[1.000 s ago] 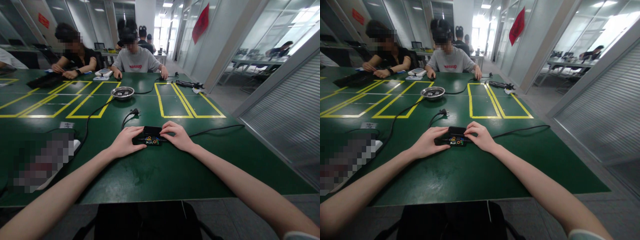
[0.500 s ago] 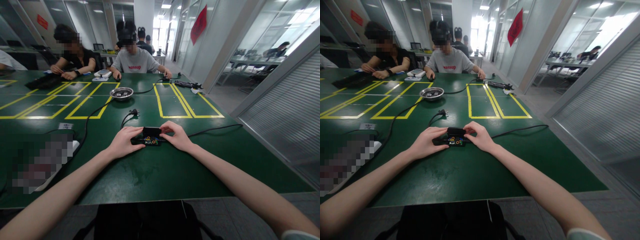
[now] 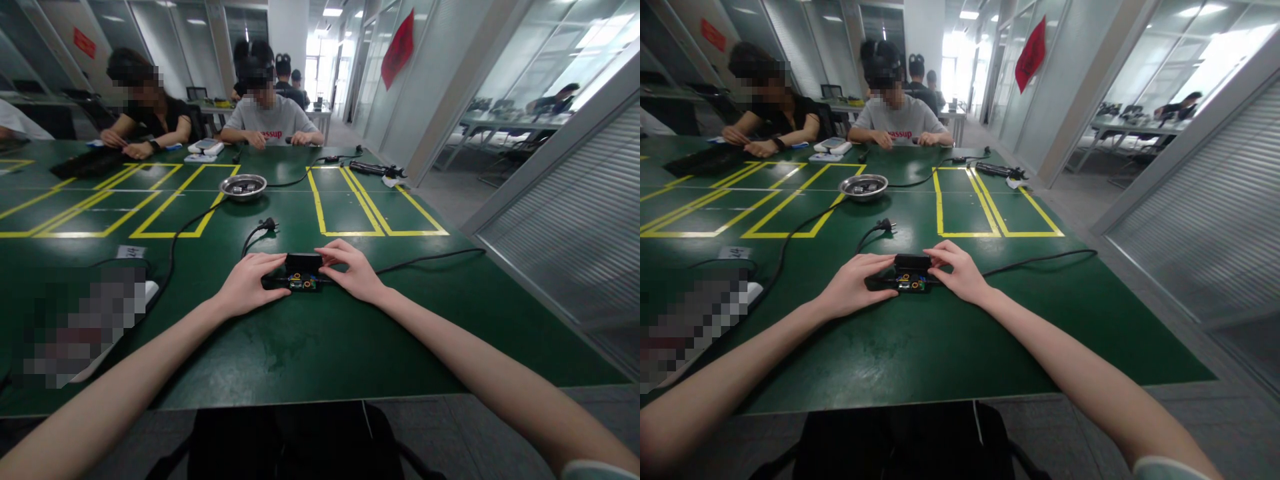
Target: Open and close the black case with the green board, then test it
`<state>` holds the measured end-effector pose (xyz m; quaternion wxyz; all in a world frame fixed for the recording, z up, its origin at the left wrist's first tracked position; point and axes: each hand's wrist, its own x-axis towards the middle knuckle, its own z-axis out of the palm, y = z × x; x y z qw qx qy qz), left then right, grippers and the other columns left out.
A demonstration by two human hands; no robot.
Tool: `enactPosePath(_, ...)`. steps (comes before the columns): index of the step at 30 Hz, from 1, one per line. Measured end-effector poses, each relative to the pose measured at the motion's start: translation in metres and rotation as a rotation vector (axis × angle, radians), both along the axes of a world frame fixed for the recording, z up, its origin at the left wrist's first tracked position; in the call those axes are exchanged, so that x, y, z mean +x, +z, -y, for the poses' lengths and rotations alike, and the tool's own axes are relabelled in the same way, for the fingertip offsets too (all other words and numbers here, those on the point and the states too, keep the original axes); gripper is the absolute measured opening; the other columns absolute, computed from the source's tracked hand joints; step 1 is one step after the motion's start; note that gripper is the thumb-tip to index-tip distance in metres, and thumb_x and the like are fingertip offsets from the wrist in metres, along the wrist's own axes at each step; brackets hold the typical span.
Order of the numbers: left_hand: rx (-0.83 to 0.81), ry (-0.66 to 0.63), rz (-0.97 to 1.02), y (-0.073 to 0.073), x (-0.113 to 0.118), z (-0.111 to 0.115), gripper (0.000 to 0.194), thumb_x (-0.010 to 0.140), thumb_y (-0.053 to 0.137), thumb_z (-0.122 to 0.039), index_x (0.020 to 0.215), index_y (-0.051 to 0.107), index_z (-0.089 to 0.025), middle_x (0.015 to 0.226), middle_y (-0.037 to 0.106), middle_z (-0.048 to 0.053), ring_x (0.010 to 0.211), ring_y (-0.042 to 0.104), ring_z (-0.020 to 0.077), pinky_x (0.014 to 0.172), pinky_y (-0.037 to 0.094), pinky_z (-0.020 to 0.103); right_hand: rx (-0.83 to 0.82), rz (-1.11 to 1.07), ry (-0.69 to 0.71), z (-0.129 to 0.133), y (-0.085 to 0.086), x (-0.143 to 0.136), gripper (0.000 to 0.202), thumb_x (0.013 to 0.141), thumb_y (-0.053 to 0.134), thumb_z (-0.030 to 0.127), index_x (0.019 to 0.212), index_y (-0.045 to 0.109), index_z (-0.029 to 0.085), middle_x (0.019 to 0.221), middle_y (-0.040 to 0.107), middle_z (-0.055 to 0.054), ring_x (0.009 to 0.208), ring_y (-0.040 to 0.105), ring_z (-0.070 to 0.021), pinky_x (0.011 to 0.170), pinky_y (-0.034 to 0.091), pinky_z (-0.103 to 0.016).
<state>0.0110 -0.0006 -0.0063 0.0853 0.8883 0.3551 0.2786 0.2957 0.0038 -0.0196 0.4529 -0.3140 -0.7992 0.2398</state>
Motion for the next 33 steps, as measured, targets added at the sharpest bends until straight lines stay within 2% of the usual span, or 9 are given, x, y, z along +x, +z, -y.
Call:
enactPosePath(7, -0.01, -0.003, 0.01, -0.001, 0.0, 0.0, 0.061, 0.083, 0.08, -0.043, 0.137, 0.066, -0.019, 0.134, 0.071, 0.013, 0.122, 0.068, 0.0319, 0.108, 0.052, 0.052, -0.002, 0.013, -0.014, 0.0, 0.002, 0.001, 0.028, 0.091, 0.069, 0.02, 0.117, 0.077, 0.025, 0.113, 0.064, -0.007, 0.087, 0.07, -0.0168, 0.084, 0.068, -0.037)
enactPosePath(13, 0.008, 0.003, 0.037, 0.0, 0.0, 0.001, 0.056, 0.081, 0.083, -0.041, 0.13, 0.068, -0.019, 0.127, 0.074, 0.012, 0.116, 0.07, 0.031, 0.105, 0.053, 0.05, -0.027, -0.008, -0.002, 0.001, 0.005, 0.0, 0.024, 0.089, 0.07, 0.019, 0.112, 0.077, 0.022, 0.111, 0.073, -0.007, 0.089, 0.072, -0.0179, 0.082, 0.068, -0.036)
enactPosePath(17, -0.049, 0.034, 0.047, 0.004, 0.001, 0.003, 0.053, 0.079, 0.084, -0.041, 0.125, 0.068, -0.02, 0.121, 0.075, 0.01, 0.113, 0.07, 0.0299, 0.102, 0.055, 0.048, -0.101, -0.028, 0.011, 0.002, 0.007, 0.0, 0.024, 0.087, 0.072, 0.019, 0.11, 0.078, 0.021, 0.102, 0.076, -0.006, 0.087, 0.073, -0.0181, 0.079, 0.067, -0.034)
enactPosePath(21, -0.11, 0.043, 0.052, 0.006, 0.002, 0.005, 0.05, 0.078, 0.084, -0.039, 0.121, 0.067, -0.02, 0.118, 0.075, 0.009, 0.109, 0.07, 0.0285, 0.098, 0.056, 0.045, -0.146, -0.03, 0.056, 0.004, 0.01, 0.0, 0.022, 0.086, 0.073, 0.022, 0.108, 0.078, 0.021, 0.105, 0.077, -0.006, 0.09, 0.074, -0.0182, 0.081, 0.067, -0.034)
enactPosePath(33, -0.201, 0.03, 0.064, 0.01, 0.006, 0.007, 0.041, 0.079, 0.083, -0.031, 0.115, 0.065, -0.022, 0.118, 0.075, 0.007, 0.109, 0.071, 0.027, 0.097, 0.055, 0.044, -0.051, 0.032, 0.157, 0.008, 0.011, -0.001, 0.02, 0.086, 0.076, 0.026, 0.105, 0.079, 0.021, 0.107, 0.072, -0.008, 0.093, 0.071, -0.0187, 0.079, 0.066, -0.034)
